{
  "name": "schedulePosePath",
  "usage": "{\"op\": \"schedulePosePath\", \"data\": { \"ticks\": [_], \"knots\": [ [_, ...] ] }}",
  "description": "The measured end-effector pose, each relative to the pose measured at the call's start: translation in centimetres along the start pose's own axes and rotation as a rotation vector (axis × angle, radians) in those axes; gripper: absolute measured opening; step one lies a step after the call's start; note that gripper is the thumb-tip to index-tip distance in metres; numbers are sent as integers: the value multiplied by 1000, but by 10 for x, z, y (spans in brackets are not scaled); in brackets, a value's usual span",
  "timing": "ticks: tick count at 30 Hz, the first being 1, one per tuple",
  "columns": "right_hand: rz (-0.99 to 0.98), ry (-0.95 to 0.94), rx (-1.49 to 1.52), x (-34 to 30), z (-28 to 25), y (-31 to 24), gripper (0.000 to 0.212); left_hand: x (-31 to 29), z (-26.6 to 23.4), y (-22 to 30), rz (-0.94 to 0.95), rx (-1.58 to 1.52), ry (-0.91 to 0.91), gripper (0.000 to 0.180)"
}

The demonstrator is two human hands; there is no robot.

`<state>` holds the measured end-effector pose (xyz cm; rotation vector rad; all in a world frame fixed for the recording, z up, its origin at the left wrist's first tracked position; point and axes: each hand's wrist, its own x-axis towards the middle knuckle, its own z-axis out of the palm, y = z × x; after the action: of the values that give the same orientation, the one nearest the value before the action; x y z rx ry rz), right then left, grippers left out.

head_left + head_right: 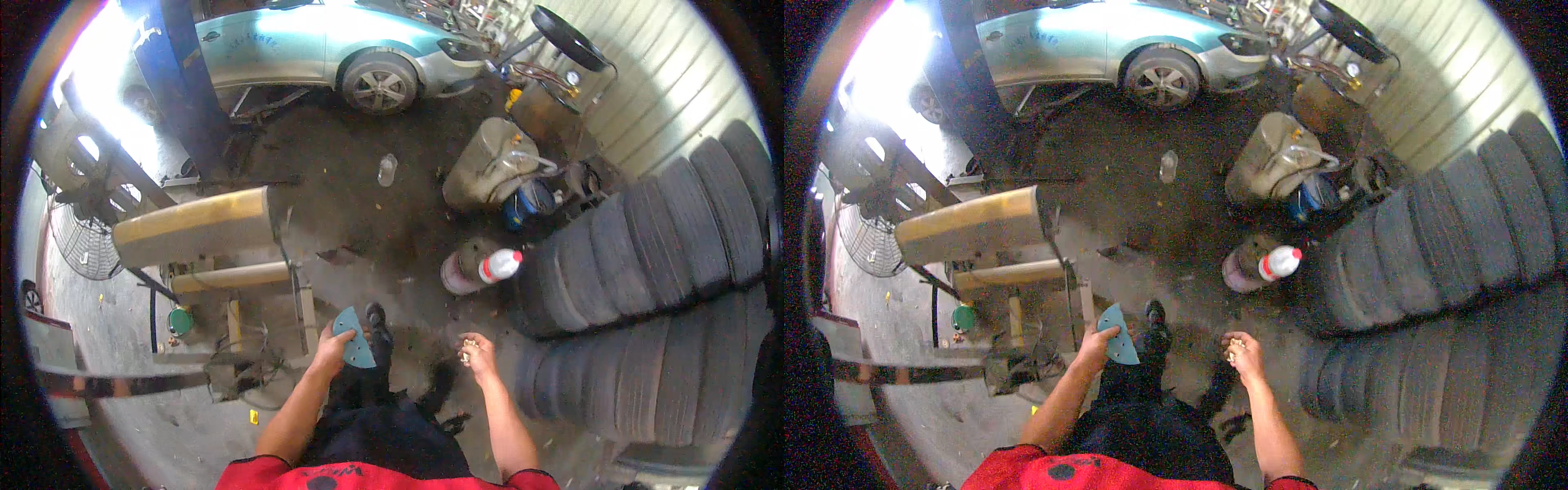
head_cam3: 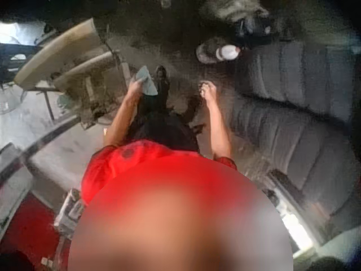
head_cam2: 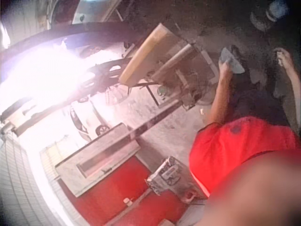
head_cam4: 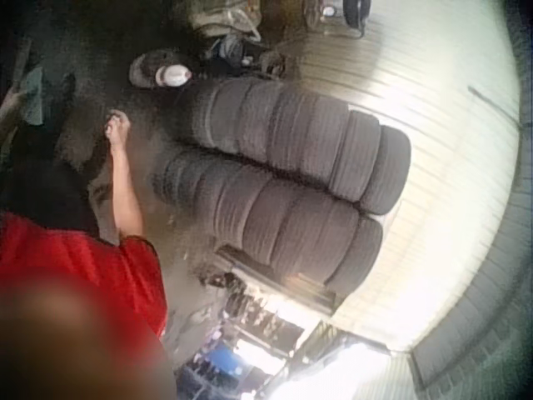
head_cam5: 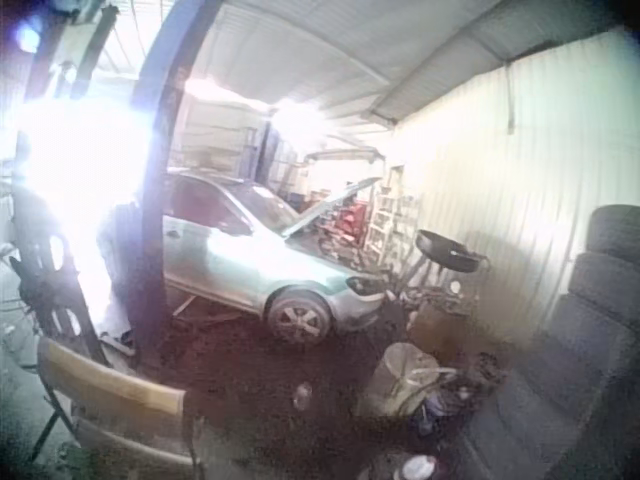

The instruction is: The person walks through a garage, picks up a cloth, and uses a flashlight to clean inside the engine bay of a light blue car. They repeatedly wipe the same area with the cloth while illuminating it, then walk away and return to continue wiping.

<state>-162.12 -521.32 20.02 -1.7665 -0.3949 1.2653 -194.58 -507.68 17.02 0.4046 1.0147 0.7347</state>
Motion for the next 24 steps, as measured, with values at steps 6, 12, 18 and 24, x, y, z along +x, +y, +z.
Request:
{"op": "schedulePosePath", "data": {
  "ticks": [6,12,18,24],
  "knots": [
    [94,-50,-9,186,43,-85,20,152,75,88,96,80,234,31],
    [133,-99,-21,351,74,-190,23,281,151,227,378,364,308,20],
    [77,-111,-75,562,115,-284,20,448,192,357,389,364,448,19],
    [459,115,159,810,172,-398,9,569,236,466,389,367,615,18]
  ]
}}
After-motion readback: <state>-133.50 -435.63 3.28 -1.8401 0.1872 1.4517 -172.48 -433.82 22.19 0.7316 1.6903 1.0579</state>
